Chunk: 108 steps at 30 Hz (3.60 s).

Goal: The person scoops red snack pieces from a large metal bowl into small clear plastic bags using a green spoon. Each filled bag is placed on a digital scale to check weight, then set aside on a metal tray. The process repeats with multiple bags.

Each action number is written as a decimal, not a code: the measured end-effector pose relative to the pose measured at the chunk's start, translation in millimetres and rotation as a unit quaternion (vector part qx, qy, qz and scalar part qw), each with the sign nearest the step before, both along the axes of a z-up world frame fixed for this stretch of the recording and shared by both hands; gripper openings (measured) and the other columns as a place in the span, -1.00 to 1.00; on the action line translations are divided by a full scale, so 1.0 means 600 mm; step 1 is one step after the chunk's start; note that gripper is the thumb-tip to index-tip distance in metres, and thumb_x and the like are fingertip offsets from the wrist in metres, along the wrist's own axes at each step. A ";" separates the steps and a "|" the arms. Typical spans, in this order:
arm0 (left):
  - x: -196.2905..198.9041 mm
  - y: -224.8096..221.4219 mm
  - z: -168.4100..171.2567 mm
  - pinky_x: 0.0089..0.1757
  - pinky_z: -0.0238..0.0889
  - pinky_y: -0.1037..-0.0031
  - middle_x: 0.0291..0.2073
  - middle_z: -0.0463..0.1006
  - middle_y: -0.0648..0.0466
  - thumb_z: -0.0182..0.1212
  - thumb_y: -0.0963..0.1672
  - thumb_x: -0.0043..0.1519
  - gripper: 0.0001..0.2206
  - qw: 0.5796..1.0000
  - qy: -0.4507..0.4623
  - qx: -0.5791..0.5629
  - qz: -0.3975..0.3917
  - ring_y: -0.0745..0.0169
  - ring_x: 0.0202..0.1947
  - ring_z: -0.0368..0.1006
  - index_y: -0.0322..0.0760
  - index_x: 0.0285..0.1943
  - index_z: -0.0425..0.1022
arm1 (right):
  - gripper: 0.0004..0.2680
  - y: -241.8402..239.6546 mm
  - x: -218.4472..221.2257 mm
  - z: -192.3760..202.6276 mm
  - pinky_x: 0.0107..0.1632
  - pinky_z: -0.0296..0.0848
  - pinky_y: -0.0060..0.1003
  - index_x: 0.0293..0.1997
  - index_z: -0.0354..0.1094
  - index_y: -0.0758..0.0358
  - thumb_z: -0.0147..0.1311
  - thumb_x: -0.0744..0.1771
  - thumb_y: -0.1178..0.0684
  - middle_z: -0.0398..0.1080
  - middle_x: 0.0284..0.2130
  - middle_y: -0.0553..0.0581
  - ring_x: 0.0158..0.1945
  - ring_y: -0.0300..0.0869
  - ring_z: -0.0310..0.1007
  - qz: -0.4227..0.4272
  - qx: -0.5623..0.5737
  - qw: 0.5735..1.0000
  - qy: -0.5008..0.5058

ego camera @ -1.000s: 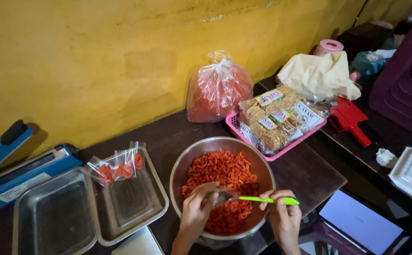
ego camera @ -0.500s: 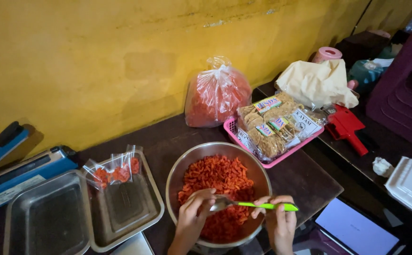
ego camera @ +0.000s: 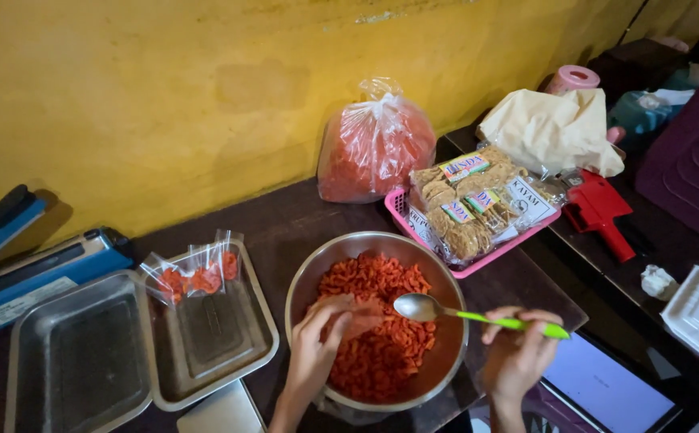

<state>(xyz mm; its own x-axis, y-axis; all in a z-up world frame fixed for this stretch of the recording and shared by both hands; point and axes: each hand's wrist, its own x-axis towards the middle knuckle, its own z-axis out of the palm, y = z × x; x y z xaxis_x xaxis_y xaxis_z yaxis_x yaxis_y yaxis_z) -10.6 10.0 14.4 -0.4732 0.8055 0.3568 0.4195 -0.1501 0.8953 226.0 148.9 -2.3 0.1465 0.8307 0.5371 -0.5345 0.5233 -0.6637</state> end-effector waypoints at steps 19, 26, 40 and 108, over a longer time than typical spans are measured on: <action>-0.016 0.048 -0.003 -0.05 0.43 0.40 -0.04 0.71 0.02 0.05 0.01 0.33 -0.67 0.999 -0.009 0.028 -0.046 0.11 0.00 0.64 -0.22 0.02 0.62 | -0.87 0.028 -0.054 -0.006 -0.24 0.66 -0.28 -0.05 0.16 0.28 -0.24 0.48 0.04 0.57 -0.22 0.34 -0.38 -0.09 0.61 0.143 -0.020 0.962 -0.233; -0.021 0.019 0.007 0.04 0.42 0.39 -0.03 0.71 0.03 0.10 -0.01 0.32 -0.70 0.999 -0.015 0.028 0.007 0.13 0.04 0.63 -0.22 0.01 0.65 | -0.89 0.024 -0.051 -0.016 -0.14 0.72 -0.06 -0.08 0.13 0.23 -0.16 0.45 0.03 0.53 -0.10 0.55 -0.24 0.18 0.68 0.214 -0.078 0.950 -0.213; -0.022 -0.016 -0.022 0.11 0.37 0.32 -0.04 0.69 0.00 0.15 -0.10 0.32 -0.81 0.994 0.033 0.089 0.055 0.13 0.05 0.59 -0.28 -0.11 0.65 | -0.88 0.002 -0.053 -0.007 -0.26 0.60 -0.28 -0.11 0.14 0.23 -0.24 0.48 0.04 0.55 -0.25 0.37 -0.44 -0.10 0.55 0.126 0.030 0.961 -0.243; -0.007 -0.023 -0.010 0.12 0.37 0.26 -0.01 0.66 -0.07 0.13 -0.14 0.33 -0.82 0.993 0.046 0.104 0.040 0.04 0.08 0.57 -0.32 -0.05 0.60 | -0.89 -0.023 -0.038 0.055 -0.65 0.43 -0.38 -0.14 0.13 0.18 -0.19 0.50 0.06 0.43 -0.53 0.32 -0.53 -0.04 0.54 0.043 -0.020 0.996 -0.071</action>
<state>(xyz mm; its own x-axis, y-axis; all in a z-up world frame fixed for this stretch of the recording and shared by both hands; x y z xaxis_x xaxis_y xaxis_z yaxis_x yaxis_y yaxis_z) -14.6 -3.6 8.5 -0.4896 0.6713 0.5565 0.5166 -0.2908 0.8053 203.1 135.0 30.9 -0.0022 0.8581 0.5136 -0.4754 0.4509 -0.7554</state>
